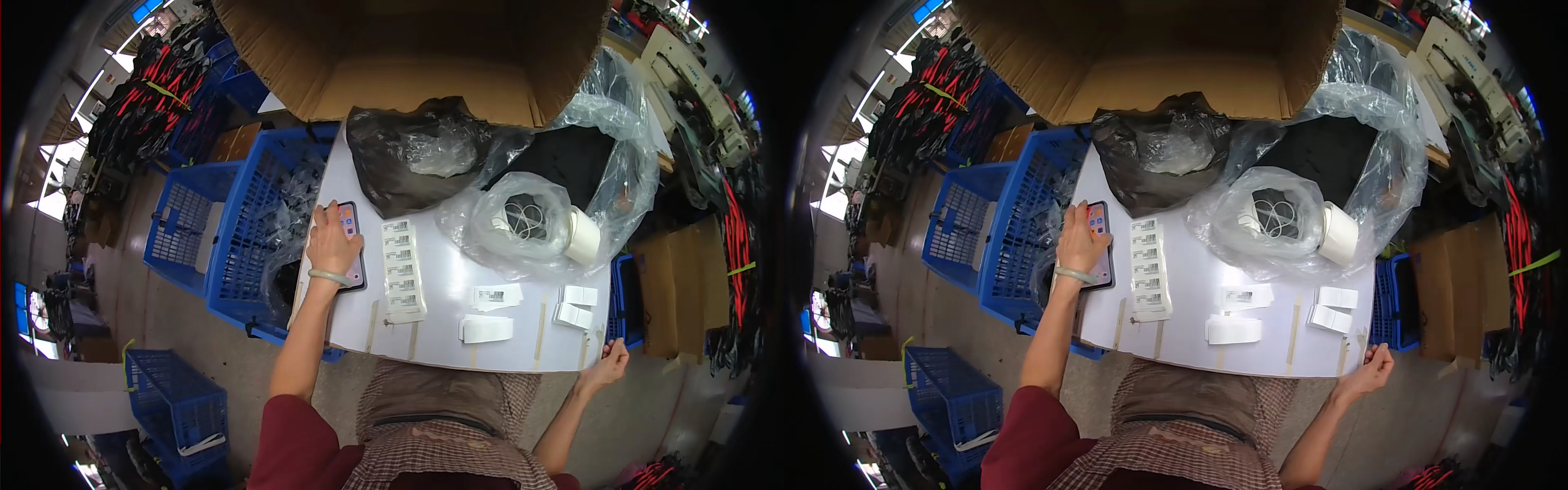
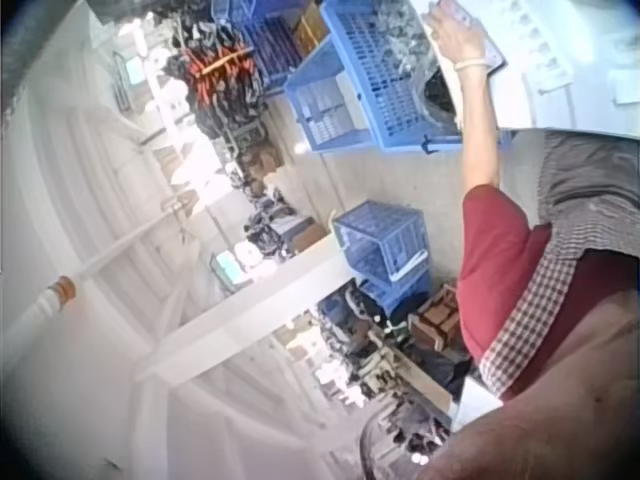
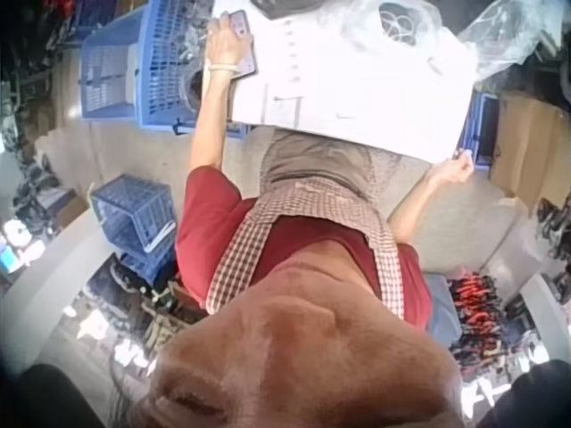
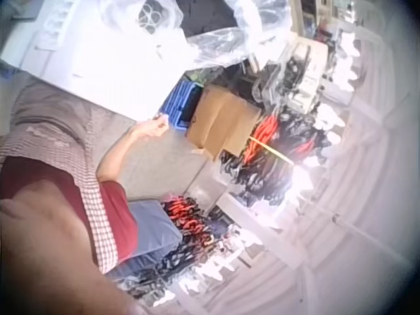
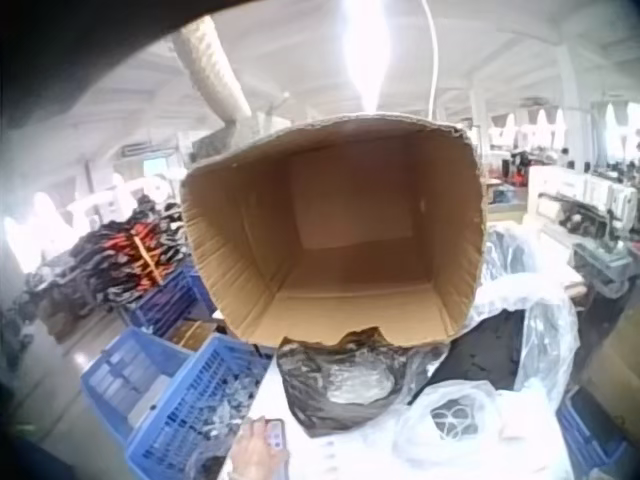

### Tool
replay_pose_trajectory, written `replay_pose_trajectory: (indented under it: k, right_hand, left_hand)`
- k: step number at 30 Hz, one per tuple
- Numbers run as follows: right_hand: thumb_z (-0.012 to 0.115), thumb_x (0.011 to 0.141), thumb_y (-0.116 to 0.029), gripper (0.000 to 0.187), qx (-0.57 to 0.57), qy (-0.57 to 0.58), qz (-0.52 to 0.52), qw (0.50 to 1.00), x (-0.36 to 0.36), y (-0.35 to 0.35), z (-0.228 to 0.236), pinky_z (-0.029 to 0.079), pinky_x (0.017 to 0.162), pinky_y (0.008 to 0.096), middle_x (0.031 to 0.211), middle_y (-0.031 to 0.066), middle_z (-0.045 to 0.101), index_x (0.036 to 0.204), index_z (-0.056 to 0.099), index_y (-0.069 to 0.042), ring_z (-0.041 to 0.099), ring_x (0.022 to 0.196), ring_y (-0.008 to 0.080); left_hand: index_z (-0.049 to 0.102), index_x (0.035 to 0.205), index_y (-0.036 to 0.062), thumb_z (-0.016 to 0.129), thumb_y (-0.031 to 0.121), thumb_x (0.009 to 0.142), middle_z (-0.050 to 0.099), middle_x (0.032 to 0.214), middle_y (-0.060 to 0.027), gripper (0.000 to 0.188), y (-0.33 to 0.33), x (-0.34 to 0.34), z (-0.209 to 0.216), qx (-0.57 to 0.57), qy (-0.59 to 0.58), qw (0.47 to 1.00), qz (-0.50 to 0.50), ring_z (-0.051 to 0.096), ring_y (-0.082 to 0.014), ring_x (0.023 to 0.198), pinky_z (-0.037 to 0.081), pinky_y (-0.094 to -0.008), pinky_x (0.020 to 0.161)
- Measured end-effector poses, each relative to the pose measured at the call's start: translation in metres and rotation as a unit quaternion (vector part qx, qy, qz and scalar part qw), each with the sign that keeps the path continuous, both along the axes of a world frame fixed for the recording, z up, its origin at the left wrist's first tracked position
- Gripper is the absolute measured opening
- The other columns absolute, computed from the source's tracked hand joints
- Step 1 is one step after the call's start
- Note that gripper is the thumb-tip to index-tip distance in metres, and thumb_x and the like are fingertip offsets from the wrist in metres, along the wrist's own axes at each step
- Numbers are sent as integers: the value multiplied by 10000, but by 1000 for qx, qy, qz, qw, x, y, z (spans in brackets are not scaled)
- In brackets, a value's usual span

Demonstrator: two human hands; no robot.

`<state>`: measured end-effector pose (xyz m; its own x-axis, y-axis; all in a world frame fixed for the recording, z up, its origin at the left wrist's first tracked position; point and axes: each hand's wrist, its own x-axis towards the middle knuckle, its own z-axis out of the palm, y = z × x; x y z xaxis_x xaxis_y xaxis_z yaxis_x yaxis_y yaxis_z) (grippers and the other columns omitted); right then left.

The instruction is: The person repeatedly picks small white labels from a stack, peels them from their backing, and places them onto a white surface on the table. The person handles the labels one at a time throughout the clip.

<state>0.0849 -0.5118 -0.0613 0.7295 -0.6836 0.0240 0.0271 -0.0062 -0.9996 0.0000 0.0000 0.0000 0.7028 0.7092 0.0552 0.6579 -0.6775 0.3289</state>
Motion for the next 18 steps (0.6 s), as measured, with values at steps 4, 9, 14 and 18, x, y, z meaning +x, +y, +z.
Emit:
replay_pose_trajectory:
  k: [4,9,14,18]
  right_hand:
    - [629,981,-181,170,-13,-5,-9,1000,-3,1,-1,414,639,209,783,-15,558,881,607,-45,459,702,53]
    - [609,994,-176,188,-4,-9,-6,1000,-6,1,-5,404,647,216,782,-10,538,863,583,-43,453,709,63]
    - [596,989,-144,178,-4,-8,-15,1000,-1,3,-3,404,648,223,782,-6,526,847,538,-53,453,699,75]
    - [588,982,-126,183,7,-25,-19,999,4,3,-5,400,642,227,794,-1,523,826,517,-60,456,703,77]
  left_hand:
    - [402,1416,34,734,226,677,390,1440,-305,833,-8,6,-2,34,2,999,21,575,-507,1102,495,-499,935]
    - [382,1411,63,714,196,662,370,1451,-295,830,-10,8,-14,57,-19,998,8,580,-520,1065,516,-533,874]
    - [331,1431,59,725,186,623,355,1477,-268,908,-3,13,-15,58,-43,997,33,606,-515,1018,525,-535,853]
    - [311,1447,70,744,164,625,337,1484,-256,934,22,29,-19,61,-67,996,21,600,-512,1041,519,-538,872]
